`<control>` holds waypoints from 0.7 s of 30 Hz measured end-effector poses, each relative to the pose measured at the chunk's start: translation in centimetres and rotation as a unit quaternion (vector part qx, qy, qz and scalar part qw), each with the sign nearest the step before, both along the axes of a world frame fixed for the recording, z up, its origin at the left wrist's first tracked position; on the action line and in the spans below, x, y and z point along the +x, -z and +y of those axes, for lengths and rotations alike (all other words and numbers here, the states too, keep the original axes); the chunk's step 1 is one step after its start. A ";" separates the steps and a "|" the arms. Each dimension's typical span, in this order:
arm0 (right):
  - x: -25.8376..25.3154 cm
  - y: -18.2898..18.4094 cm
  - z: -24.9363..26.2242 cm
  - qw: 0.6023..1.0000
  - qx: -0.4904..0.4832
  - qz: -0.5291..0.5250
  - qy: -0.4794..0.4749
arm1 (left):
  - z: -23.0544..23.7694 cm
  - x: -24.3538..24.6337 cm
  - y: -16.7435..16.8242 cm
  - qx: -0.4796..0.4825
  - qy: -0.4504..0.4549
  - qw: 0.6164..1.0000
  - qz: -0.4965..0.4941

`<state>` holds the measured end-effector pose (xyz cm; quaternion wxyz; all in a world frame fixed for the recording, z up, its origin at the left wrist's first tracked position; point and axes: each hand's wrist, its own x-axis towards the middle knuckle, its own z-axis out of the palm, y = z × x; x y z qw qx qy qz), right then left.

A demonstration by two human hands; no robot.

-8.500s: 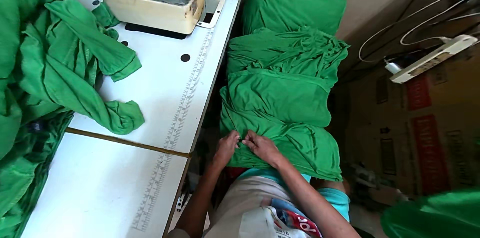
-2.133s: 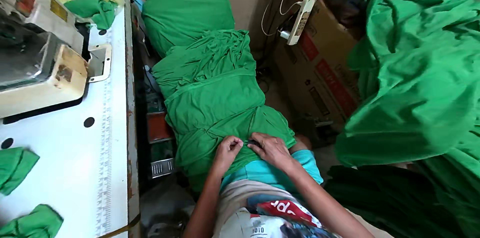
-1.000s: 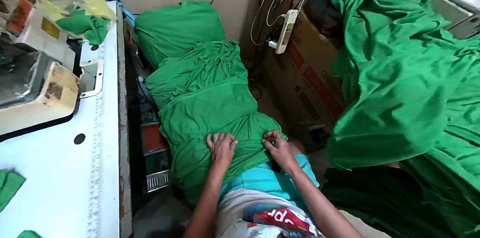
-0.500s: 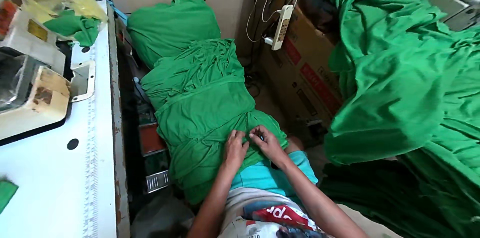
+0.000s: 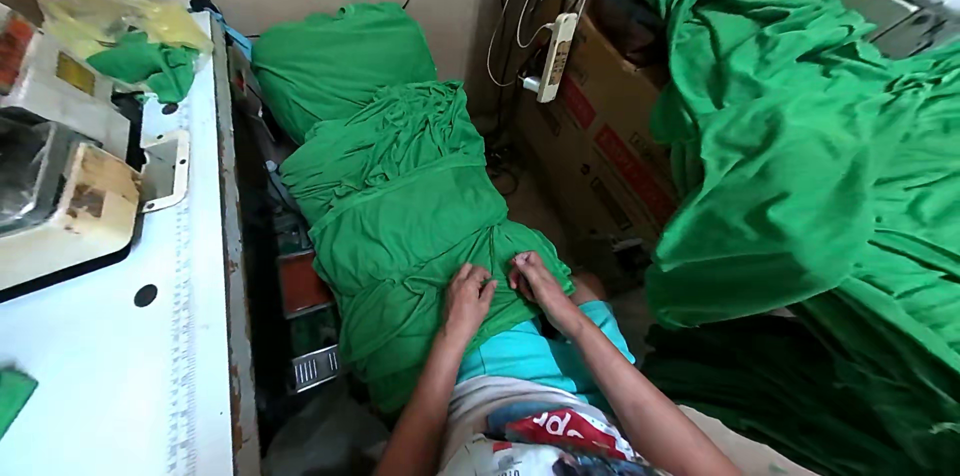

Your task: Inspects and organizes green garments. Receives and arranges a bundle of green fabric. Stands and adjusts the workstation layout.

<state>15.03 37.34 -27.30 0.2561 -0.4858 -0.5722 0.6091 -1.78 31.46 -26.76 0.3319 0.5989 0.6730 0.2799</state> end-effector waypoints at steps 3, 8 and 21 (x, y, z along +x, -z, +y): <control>0.0 -0.1 -0.1 0.999 0.022 -0.018 -0.015 | 0.1 0.1 -0.5 0.001 -0.020 1.000 0.015; 0.3 -1.2 -0.1 0.977 0.082 -0.147 -0.130 | 0.0 -0.5 0.4 0.004 -0.040 0.999 -0.029; -2.4 -4.9 -1.2 0.869 0.132 -0.410 -0.243 | 0.3 -0.1 0.0 -0.038 -0.018 0.999 -0.002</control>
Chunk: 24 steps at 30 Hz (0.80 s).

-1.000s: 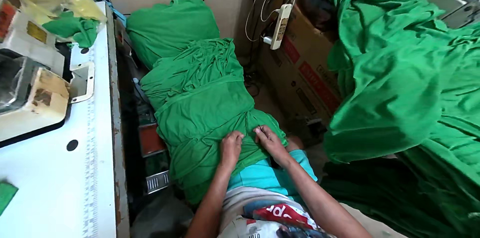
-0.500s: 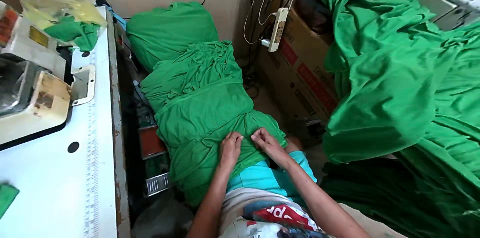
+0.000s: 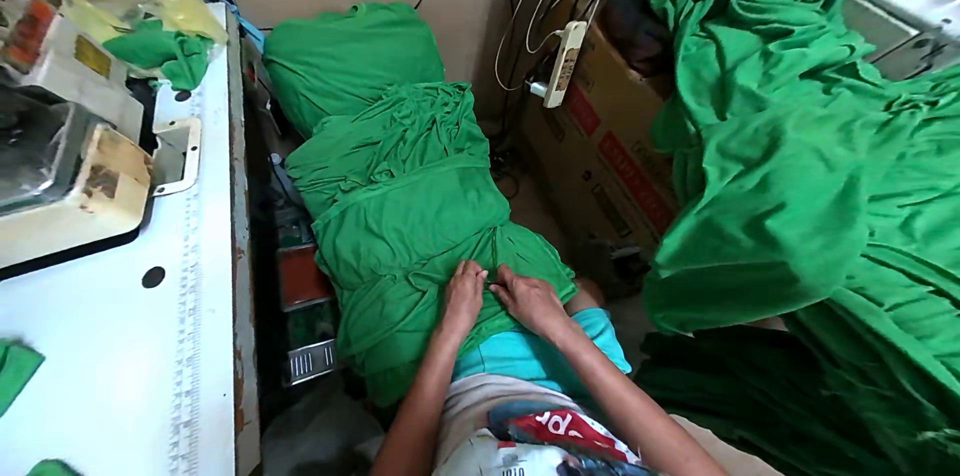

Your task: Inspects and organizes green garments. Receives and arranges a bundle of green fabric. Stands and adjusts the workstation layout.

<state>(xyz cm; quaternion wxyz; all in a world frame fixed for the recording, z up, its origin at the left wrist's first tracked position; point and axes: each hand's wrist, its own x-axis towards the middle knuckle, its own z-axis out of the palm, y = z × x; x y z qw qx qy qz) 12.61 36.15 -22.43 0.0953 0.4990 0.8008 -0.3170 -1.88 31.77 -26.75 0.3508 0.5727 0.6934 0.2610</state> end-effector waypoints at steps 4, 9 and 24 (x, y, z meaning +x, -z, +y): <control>0.2 0.0 0.1 0.999 -0.021 0.018 0.029 | 0.1 0.1 -0.1 -0.005 0.000 1.000 0.009; -0.6 -0.6 0.1 0.999 -0.015 -0.023 0.019 | 0.0 0.3 -0.2 -0.009 0.004 1.000 0.023; 2.0 2.7 0.0 0.968 -0.034 0.213 0.129 | -0.3 0.1 0.4 0.007 -0.019 1.000 -0.017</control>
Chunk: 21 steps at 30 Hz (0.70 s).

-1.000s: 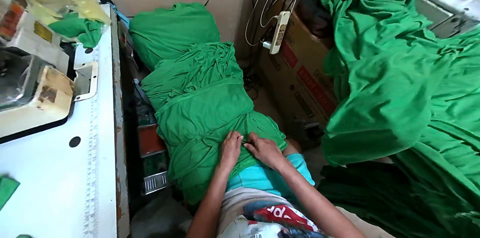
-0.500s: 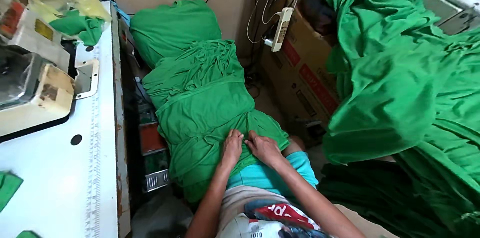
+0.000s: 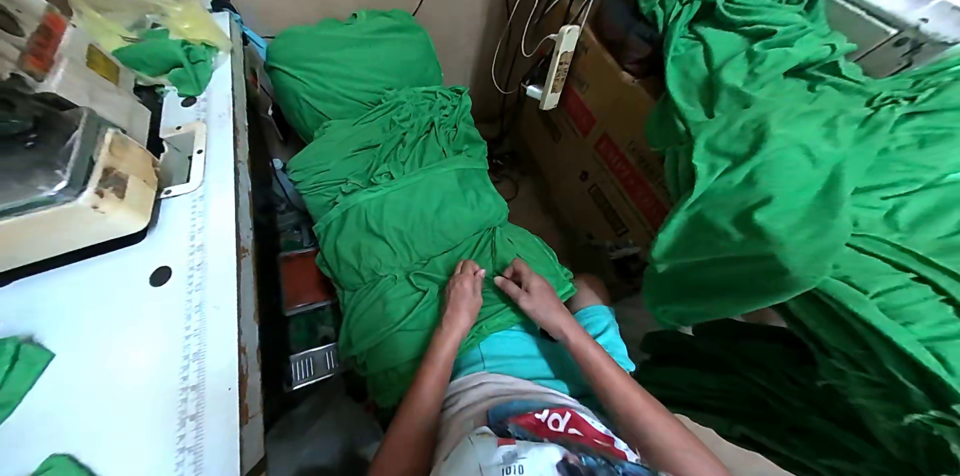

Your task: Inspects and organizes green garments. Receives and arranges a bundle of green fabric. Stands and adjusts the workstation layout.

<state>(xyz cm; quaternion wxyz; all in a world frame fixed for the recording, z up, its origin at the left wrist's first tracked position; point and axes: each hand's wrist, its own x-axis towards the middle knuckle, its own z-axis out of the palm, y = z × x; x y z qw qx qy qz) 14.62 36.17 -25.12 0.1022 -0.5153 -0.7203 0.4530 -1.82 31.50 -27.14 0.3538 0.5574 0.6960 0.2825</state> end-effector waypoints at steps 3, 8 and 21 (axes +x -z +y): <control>1.2 1.3 -0.1 0.960 -0.068 0.232 0.138 | 0.2 -0.2 0.2 0.009 -0.022 0.997 -0.075; 1.6 1.7 -0.3 0.929 -0.106 0.314 0.168 | 0.7 1.8 -1.7 -0.040 -0.010 0.999 -0.003; 2.7 0.9 0.0 0.985 -0.074 0.138 0.070 | 1.0 1.4 0.3 -0.006 -0.063 0.976 -0.206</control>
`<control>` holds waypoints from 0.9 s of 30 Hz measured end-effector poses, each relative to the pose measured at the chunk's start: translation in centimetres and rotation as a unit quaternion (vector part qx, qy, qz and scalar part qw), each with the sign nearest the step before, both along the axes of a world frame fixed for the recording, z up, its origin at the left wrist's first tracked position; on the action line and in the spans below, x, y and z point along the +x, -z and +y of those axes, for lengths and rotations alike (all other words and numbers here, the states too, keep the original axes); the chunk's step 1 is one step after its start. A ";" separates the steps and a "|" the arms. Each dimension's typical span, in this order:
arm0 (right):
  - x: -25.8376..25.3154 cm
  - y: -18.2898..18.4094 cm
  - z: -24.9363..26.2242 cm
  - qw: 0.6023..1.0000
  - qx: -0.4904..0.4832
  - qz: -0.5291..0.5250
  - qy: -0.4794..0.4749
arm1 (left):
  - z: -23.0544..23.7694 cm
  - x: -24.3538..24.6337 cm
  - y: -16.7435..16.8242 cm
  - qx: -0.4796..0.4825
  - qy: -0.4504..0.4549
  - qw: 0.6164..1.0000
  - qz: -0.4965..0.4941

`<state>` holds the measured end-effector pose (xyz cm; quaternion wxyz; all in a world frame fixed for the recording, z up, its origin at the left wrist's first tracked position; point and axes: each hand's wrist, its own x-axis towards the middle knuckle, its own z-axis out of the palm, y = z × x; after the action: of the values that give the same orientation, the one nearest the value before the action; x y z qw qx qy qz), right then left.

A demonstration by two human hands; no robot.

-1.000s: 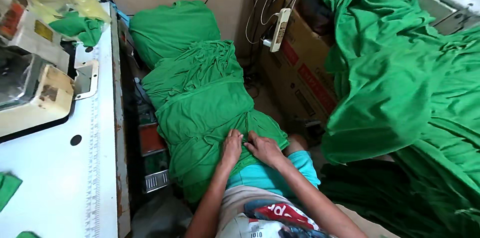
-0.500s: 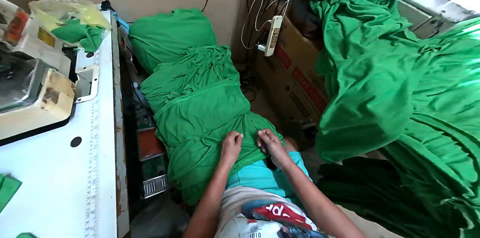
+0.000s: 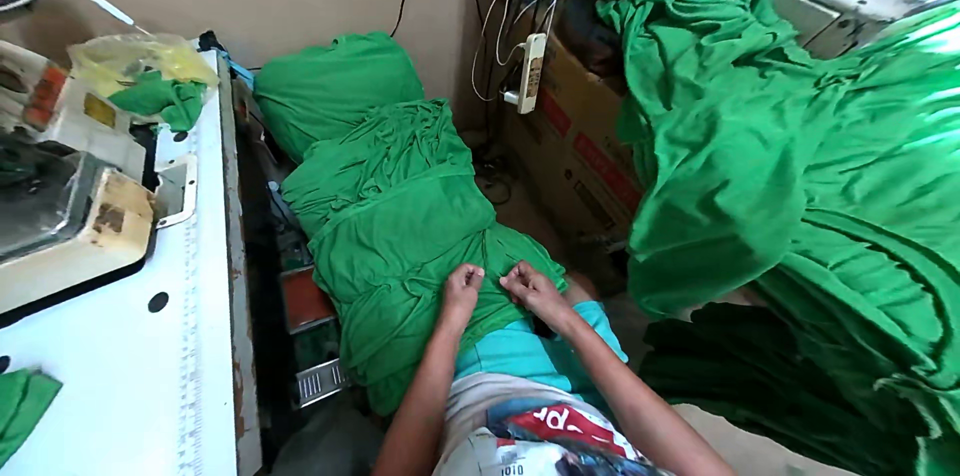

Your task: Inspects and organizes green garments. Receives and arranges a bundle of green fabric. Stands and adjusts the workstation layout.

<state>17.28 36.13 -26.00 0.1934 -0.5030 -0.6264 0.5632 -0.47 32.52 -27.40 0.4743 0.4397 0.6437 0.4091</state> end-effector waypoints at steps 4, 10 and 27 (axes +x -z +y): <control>0.2 0.6 -0.1 0.998 -0.018 0.052 0.033 | -0.1 0.5 -0.4 -0.007 0.017 0.996 0.086; 0.4 1.1 -0.5 0.991 -0.029 0.112 0.072 | 0.6 2.7 -2.6 -0.053 0.116 0.943 0.308; 0.6 1.1 0.7 1.000 0.010 -0.026 -0.009 | 0.2 0.4 0.9 0.045 -0.044 0.994 -0.084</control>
<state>17.91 36.81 -27.05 0.1762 -0.5099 -0.6414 0.5455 -0.06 32.71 -28.25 0.4881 0.3955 0.6015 0.4936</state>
